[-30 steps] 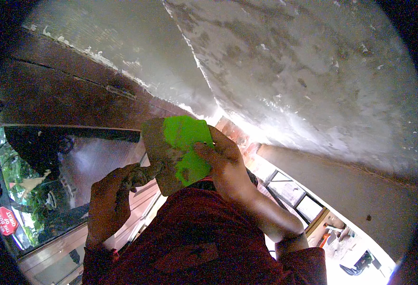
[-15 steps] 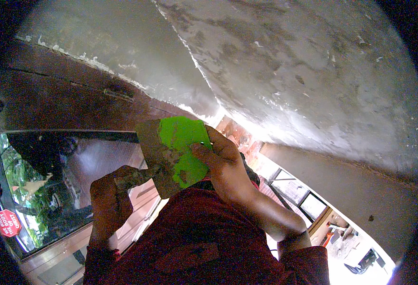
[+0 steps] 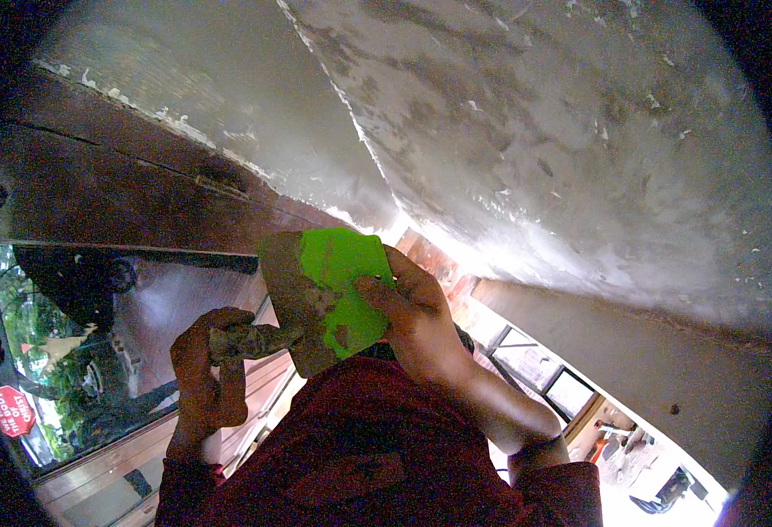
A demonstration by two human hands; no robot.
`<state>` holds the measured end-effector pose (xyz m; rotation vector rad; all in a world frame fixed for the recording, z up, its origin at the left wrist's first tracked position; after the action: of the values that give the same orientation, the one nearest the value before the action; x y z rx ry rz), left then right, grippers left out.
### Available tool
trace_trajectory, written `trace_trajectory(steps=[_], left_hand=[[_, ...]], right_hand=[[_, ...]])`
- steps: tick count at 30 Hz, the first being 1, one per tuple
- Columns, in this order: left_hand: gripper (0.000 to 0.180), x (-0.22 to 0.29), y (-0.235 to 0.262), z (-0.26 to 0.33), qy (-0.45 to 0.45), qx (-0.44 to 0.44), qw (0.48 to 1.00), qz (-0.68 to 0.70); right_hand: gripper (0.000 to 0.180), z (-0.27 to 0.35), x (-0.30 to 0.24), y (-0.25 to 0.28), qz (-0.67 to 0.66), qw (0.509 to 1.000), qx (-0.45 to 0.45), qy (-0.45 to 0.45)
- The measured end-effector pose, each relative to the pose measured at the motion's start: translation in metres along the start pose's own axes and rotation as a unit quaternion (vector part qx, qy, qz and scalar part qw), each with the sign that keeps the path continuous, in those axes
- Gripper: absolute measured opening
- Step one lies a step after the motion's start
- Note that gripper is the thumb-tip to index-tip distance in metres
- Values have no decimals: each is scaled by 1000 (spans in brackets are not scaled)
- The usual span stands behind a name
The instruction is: The person uses a green plastic scraper to apply a grey compound to the wall surface next to a brown door. They repeatedly scrape excess compound from the tool onto a red bucket lid and continue smoothing the wall area.
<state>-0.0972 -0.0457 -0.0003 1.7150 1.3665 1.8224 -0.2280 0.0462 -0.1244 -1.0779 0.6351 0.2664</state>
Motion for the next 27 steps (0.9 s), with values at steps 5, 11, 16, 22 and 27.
trace_trajectory(steps=[5,11,16,22,27], left_hand=[[30,0,-3,-2,9,-20,998,67],[23,-13,-10,6,77,-4,992,104],[27,-10,-7,4,59,-4,990,129],[29,-2,-4,-3,62,-20,996,65],[30,-2,-4,-3,29,-18,999,33]], right_hand=[[38,-1,2,0,-6,1000,10,-5],[38,-3,-2,-2,1,1000,-1,15],[37,-4,-4,2,45,999,18,10],[37,-7,-3,-2,32,999,13,15],[38,-7,-4,-4,44,999,12,14]])
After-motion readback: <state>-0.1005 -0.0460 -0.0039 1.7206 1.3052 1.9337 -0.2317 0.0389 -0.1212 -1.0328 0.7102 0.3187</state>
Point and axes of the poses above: each hand's wrist, its own z-axis away from the middle knuckle, its own y-axis out of the back of the hand, x = y × z, the point moved 10 cm from there along -z, towards the middle knuckle, and after that the axes turned 2 degrees about -x, right-handed, at the moved point
